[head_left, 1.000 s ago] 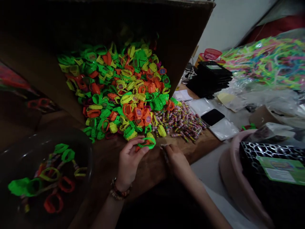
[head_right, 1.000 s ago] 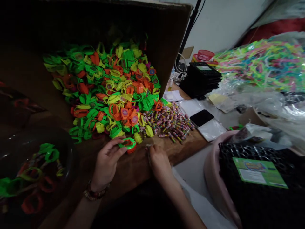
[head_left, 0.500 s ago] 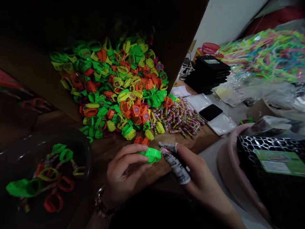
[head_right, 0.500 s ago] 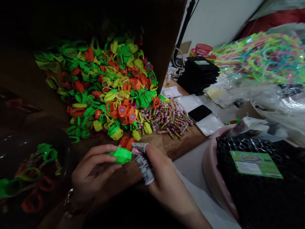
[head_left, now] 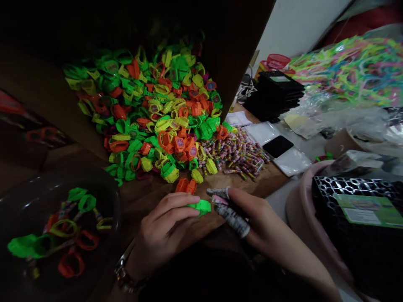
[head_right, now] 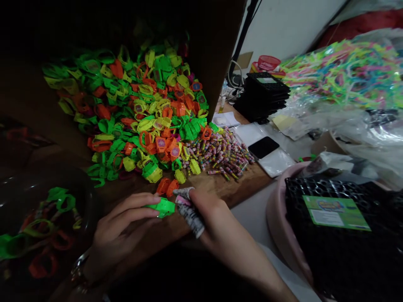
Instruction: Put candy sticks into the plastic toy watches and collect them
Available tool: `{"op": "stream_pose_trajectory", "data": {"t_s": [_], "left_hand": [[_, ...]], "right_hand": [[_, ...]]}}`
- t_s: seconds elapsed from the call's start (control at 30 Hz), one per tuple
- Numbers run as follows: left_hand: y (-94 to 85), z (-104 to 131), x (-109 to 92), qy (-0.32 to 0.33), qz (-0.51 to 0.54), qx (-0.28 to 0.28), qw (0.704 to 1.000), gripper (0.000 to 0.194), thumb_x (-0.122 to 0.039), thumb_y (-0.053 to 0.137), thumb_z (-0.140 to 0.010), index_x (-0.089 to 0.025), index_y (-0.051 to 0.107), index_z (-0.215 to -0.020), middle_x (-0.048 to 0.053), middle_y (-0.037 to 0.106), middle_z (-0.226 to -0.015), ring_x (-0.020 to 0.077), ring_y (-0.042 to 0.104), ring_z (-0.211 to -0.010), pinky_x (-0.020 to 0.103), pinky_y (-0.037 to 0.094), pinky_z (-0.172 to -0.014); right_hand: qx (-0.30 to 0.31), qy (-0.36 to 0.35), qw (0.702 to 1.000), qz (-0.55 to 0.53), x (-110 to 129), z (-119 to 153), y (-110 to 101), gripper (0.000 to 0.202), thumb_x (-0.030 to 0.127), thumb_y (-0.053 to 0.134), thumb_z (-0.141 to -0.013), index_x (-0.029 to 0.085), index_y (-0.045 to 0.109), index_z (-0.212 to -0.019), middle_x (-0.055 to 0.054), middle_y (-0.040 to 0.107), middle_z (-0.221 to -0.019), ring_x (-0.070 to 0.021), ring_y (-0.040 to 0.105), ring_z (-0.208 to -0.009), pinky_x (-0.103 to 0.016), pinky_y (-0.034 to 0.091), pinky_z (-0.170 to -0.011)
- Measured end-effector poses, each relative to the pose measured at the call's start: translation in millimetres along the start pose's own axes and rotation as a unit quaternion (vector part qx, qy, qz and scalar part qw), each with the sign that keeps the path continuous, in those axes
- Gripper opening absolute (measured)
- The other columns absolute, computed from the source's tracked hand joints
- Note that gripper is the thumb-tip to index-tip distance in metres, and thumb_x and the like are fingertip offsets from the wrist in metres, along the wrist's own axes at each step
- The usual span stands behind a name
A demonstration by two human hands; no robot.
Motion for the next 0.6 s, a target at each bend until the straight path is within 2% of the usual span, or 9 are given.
{"op": "stream_pose_trajectory", "data": {"t_s": [0.1, 0.2, 0.3, 0.37, 0.5, 0.6], "left_hand": [[-1.5, 1, 0, 0.001, 0.012, -0.008, 1.0, 0.025, -0.004, 0.066, -0.077, -0.017, 0.063, -0.098, 0.006, 0.068, -0.103, 0.0147, 0.064, -0.099, 0.027, 0.055, -0.09], [-0.2, 2, 1, 0.002, 0.016, -0.004, 1.0, 0.027, -0.001, 0.066, -0.076, -0.016, 0.063, -0.098, 0.006, 0.067, -0.104, 0.0152, 0.063, -0.101, 0.028, 0.054, -0.091], [2.0, 3, 2, -0.007, 0.013, -0.001, 1.0, 0.027, -0.003, 0.066, -0.077, -0.017, 0.063, -0.099, 0.006, 0.067, -0.104, 0.0148, 0.064, -0.1, 0.028, 0.055, -0.091], [4.1, 4, 3, -0.011, 0.012, 0.005, 1.0, 0.025, -0.004, 0.066, -0.078, -0.017, 0.063, -0.099, 0.006, 0.068, -0.104, 0.0149, 0.064, -0.099, 0.028, 0.055, -0.089], [6.5, 7, 4, -0.008, 0.012, 0.025, 1.0, 0.02, -0.006, 0.061, -0.082, -0.018, 0.064, -0.098, 0.005, 0.069, -0.103, 0.0152, 0.064, -0.1, 0.029, 0.054, -0.091], [5.6, 10, 5, -0.007, 0.002, 0.043, 0.999, 0.017, -0.009, 0.061, -0.083, -0.018, 0.064, -0.097, 0.005, 0.07, -0.101, 0.0137, 0.064, -0.099, 0.027, 0.053, -0.092]], "right_hand": [[0.005, 0.003, 0.999, -0.041, -3, -1, 2, 0.026, 0.006, 0.047, -0.079, 0.02, 0.057, -0.098, -0.003, 0.066, -0.09, -0.0147, 0.061, -0.079, -0.024, 0.047, -0.071], [0.03, 0.009, 0.999, -0.031, -4, 0, 9, 0.024, 0.004, 0.046, -0.077, 0.02, 0.056, -0.092, -0.001, 0.065, -0.084, -0.0131, 0.059, -0.073, -0.022, 0.045, -0.067], [0.06, 0.02, 0.998, 0.019, -4, 1, 19, 0.013, 0.012, 0.053, -0.079, 0.019, 0.053, -0.09, -0.002, 0.064, -0.085, -0.0127, 0.058, -0.07, -0.021, 0.042, -0.062], [0.06, 0.01, 0.993, 0.1, -4, 0, 21, 0.014, 0.016, 0.058, -0.078, 0.018, 0.051, -0.09, -0.003, 0.064, -0.084, -0.014, 0.058, -0.069, -0.022, 0.04, -0.059], [0.033, -0.077, 0.961, 0.262, 4, -5, 24, 0.015, 0.008, 0.053, -0.072, 0.018, 0.05, -0.083, -0.002, 0.062, -0.071, -0.0134, 0.055, -0.059, -0.024, 0.03, -0.052], [0.012, -0.147, 0.954, 0.26, 7, -4, 34, 0.006, 0.014, 0.051, -0.075, 0.019, 0.048, -0.077, 0.0, 0.059, -0.064, -0.0112, 0.051, -0.053, -0.024, 0.026, -0.05]]}}
Point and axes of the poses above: each hand's wrist, its own z-axis away from the middle knuckle, its own y-axis out of the palm, x = y × z, the point moved 10 cm from there along -z, towards the middle knuckle
